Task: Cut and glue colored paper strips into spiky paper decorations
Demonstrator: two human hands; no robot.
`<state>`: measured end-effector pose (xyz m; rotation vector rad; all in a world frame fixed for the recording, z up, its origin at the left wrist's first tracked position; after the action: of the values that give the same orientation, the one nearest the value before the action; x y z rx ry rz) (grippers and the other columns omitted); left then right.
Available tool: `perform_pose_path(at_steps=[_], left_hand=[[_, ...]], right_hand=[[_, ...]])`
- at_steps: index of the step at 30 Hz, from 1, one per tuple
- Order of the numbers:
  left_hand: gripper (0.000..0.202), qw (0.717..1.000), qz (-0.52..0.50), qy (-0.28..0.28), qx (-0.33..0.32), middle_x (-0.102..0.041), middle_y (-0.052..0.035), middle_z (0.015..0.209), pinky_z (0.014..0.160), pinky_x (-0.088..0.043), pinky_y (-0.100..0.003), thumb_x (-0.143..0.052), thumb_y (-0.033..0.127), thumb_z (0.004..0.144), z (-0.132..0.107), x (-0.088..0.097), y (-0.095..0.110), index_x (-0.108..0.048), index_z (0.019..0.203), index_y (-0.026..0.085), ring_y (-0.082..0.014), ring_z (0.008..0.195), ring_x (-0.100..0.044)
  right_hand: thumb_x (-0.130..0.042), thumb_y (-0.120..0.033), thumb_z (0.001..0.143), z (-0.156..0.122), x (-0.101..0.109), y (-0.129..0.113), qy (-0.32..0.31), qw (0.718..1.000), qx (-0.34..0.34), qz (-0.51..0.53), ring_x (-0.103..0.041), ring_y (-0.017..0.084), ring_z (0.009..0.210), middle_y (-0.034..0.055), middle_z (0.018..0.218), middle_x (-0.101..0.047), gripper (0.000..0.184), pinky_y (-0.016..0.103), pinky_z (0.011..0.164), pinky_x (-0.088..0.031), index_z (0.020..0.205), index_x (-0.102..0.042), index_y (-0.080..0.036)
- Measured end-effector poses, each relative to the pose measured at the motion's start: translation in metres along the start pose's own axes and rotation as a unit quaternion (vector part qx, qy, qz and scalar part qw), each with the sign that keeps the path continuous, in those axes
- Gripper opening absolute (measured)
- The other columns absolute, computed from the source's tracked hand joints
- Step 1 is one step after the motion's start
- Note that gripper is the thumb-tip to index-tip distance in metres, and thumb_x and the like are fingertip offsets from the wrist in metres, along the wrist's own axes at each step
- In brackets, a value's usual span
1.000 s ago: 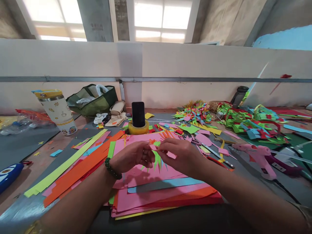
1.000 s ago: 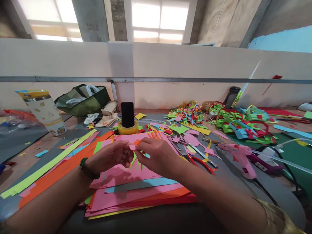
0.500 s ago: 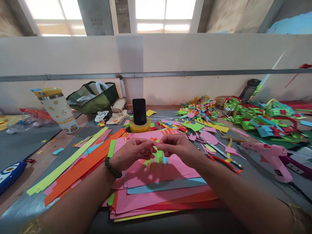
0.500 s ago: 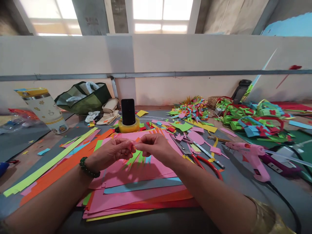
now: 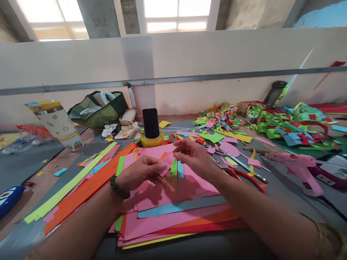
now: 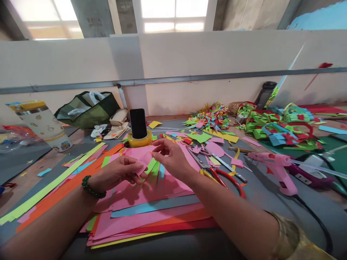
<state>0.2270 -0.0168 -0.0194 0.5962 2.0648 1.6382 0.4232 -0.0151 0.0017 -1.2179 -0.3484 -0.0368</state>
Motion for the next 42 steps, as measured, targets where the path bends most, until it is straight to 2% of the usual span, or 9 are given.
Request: perform_pose_path(at_steps=[4, 7, 10, 14, 18, 21, 28, 36, 42], left_hand=[[0.037, 0.999, -0.022, 0.035, -0.005, -0.070, -0.0055, 0.065, 0.055, -0.047, -0.021, -0.067, 0.049, 0.072, 0.002, -0.001, -0.002, -0.066, 0.067, 0.013, -0.0135, 0.056, -0.066], [0.042, 0.999, -0.006, 0.035, -0.019, -0.070, -0.0067, 0.065, 0.056, -0.048, -0.023, -0.065, 0.053, 0.073, 0.002, -0.004, -0.002, -0.063, 0.063, 0.012, -0.0165, 0.059, -0.068], [0.045, 0.999, 0.004, 0.040, -0.030, -0.071, -0.0083, 0.068, 0.056, -0.049, -0.023, -0.060, 0.055, 0.076, 0.001, -0.006, -0.001, -0.066, 0.069, 0.011, -0.0159, 0.059, -0.068], [0.039, 0.998, -0.010, 0.033, -0.043, -0.072, -0.0071, 0.073, 0.057, -0.050, -0.021, -0.062, 0.050, 0.077, 0.000, -0.005, 0.001, -0.070, 0.080, 0.012, -0.0124, 0.057, -0.066], [0.031, 0.999, 0.003, 0.037, -0.028, -0.071, -0.0052, 0.070, 0.056, -0.049, -0.019, -0.069, 0.043, 0.074, 0.000, 0.003, 0.003, -0.071, 0.082, 0.013, -0.0101, 0.056, -0.063], [0.029, 0.999, 0.017, 0.017, -0.029, -0.070, -0.0050, 0.072, 0.058, -0.049, -0.020, -0.069, 0.040, 0.074, -0.005, 0.009, 0.008, -0.071, 0.083, 0.014, -0.0107, 0.058, -0.063], [0.024, 0.994, 0.067, -0.065, -0.056, -0.071, -0.0067, 0.091, 0.077, -0.047, -0.025, -0.062, 0.040, 0.081, -0.014, 0.003, 0.019, -0.067, 0.084, 0.016, -0.0180, 0.091, -0.064], [0.028, 0.994, 0.085, -0.068, -0.009, -0.062, 0.0001, 0.057, 0.046, -0.040, -0.018, -0.061, 0.041, 0.080, -0.008, 0.002, 0.009, -0.064, 0.074, 0.014, -0.0070, 0.045, -0.053], [0.032, 0.987, 0.129, -0.093, 0.028, -0.070, -0.0051, 0.074, 0.039, -0.031, -0.016, -0.061, 0.045, 0.078, -0.015, 0.000, 0.015, -0.064, 0.077, 0.014, -0.0066, 0.045, -0.057]], right_hand=[[-0.051, -0.005, 0.070, -0.011, -0.006, -0.005, -0.042, 0.950, 0.246, -0.189, -0.053, 0.020, 0.106, 0.0086, 0.113, -0.058, 0.042, 0.036, 0.086, -0.047, 0.109, -0.058, -0.020], [-0.052, -0.007, 0.075, -0.013, -0.011, 0.000, -0.055, 0.929, 0.279, -0.236, -0.058, 0.020, 0.100, 0.0079, 0.104, -0.065, 0.034, 0.036, 0.087, -0.047, 0.105, -0.063, -0.020], [-0.054, -0.019, 0.083, -0.010, -0.012, 0.004, -0.015, 0.957, 0.215, -0.196, -0.062, 0.016, 0.081, 0.0038, 0.087, -0.069, 0.015, 0.031, 0.076, -0.048, 0.090, -0.068, -0.021], [-0.062, -0.033, 0.079, -0.003, -0.007, 0.001, 0.019, 0.998, 0.056, -0.031, -0.057, 0.012, 0.065, 0.0005, 0.068, -0.064, 0.017, 0.024, 0.060, -0.046, 0.073, -0.068, -0.018], [-0.074, -0.037, 0.065, 0.005, 0.003, 0.003, 0.061, 0.981, -0.058, 0.176, -0.056, 0.010, 0.061, -0.0019, 0.067, -0.061, 0.022, 0.023, 0.061, -0.047, 0.072, -0.066, -0.018], [-0.078, -0.034, 0.060, 0.009, 0.009, 0.006, 0.069, 0.968, -0.073, 0.231, -0.057, 0.009, 0.059, -0.0021, 0.066, -0.061, 0.023, 0.022, 0.060, -0.048, 0.068, -0.064, -0.018], [-0.075, -0.029, 0.062, 0.000, -0.004, 0.003, 0.011, 0.976, -0.115, 0.185, -0.062, 0.011, 0.058, -0.0018, 0.060, -0.063, 0.020, 0.022, 0.057, -0.048, 0.068, -0.061, -0.016], [-0.072, -0.028, 0.066, -0.004, -0.007, -0.004, -0.132, 0.971, -0.175, 0.099, -0.059, 0.008, 0.051, -0.0008, 0.058, -0.064, 0.020, 0.018, 0.050, -0.044, 0.075, -0.062, -0.014], [-0.072, -0.039, 0.070, -0.005, -0.002, 0.000, -0.209, 0.963, -0.163, 0.056, -0.061, 0.009, 0.051, 0.0019, 0.061, -0.067, 0.028, 0.018, 0.047, -0.046, 0.073, -0.064, -0.013]])
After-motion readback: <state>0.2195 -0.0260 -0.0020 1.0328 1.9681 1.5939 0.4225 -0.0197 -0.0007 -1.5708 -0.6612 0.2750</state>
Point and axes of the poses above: each hand's wrist, its own z-axis towards the middle knuckle, its own x-axis out of the back of the hand, y = z × x, the point moved 1 cm from there along z, towards the middle knuckle
